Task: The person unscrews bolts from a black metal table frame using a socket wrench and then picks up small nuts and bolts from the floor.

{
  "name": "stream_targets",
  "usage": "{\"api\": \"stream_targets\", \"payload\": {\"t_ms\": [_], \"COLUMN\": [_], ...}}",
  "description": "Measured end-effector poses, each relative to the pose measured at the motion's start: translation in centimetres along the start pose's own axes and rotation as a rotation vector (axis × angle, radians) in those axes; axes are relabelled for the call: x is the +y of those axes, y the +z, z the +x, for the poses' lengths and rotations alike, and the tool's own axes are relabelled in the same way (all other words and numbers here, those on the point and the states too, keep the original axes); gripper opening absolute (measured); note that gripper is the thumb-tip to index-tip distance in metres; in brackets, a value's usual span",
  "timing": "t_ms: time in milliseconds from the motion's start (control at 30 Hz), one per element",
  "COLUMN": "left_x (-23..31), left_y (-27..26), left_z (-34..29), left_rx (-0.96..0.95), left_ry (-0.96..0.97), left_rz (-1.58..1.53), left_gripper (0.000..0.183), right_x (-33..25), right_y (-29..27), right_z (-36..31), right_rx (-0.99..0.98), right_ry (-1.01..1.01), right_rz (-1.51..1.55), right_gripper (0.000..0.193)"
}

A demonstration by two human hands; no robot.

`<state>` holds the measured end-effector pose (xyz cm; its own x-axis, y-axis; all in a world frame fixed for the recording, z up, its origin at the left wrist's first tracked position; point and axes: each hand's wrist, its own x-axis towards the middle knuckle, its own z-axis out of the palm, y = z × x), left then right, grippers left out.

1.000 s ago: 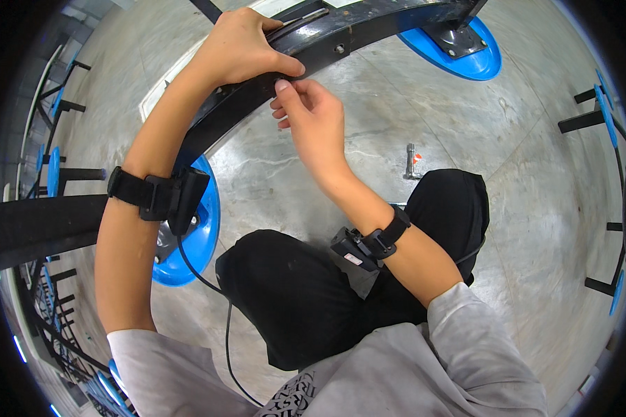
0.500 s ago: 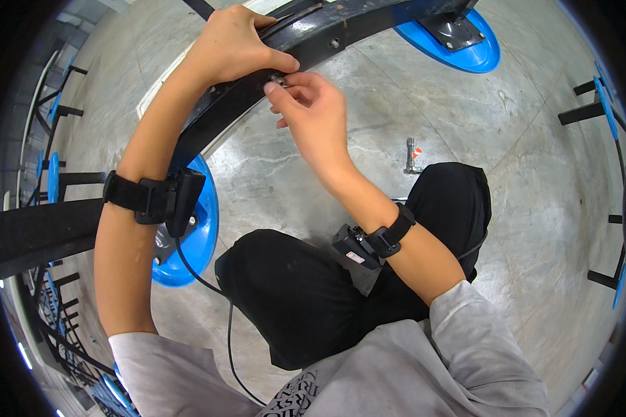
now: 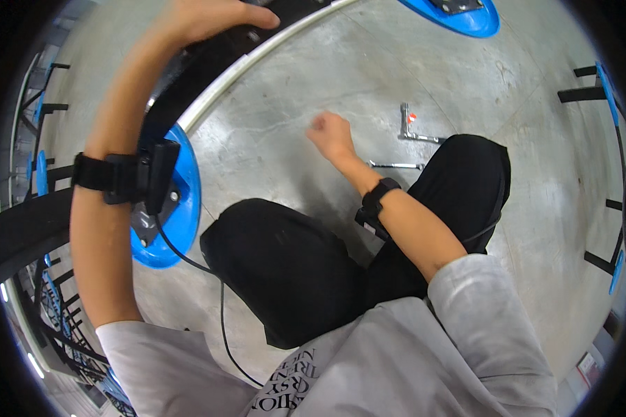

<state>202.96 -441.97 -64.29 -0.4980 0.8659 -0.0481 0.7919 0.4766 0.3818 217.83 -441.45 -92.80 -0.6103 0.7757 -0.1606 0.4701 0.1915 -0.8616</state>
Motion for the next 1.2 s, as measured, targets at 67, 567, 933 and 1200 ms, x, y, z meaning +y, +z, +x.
{"api": "stream_targets", "payload": {"t_ms": [67, 567, 933, 1200], "left_x": [-0.3, -5.9, 1.0, 1.9], "left_y": [-0.7, -1.4, -2.9, -3.0], "left_z": [-0.6, 0.3, 3.6, 3.4], "left_rx": [0.042, -0.192, 0.126, 0.088], "left_ry": [0.017, 0.436, 0.229, 0.22], "left_rz": [0.113, -0.196, 0.002, -0.019], "left_gripper": [0.055, 0.056, 0.062, 0.056], "right_x": [5.1, 14.0, -10.9, -15.0], "right_y": [1.0, 3.1, -13.3, -20.8], "right_z": [-1.2, -0.7, 8.2, 9.7], "right_rx": [-0.224, -0.116, 0.166, 0.255], "right_ry": [0.218, 0.096, -0.441, -0.862], "right_rz": [-0.249, -0.53, 0.187, 0.178], "right_gripper": [0.015, 0.021, 0.015, 0.019]}}
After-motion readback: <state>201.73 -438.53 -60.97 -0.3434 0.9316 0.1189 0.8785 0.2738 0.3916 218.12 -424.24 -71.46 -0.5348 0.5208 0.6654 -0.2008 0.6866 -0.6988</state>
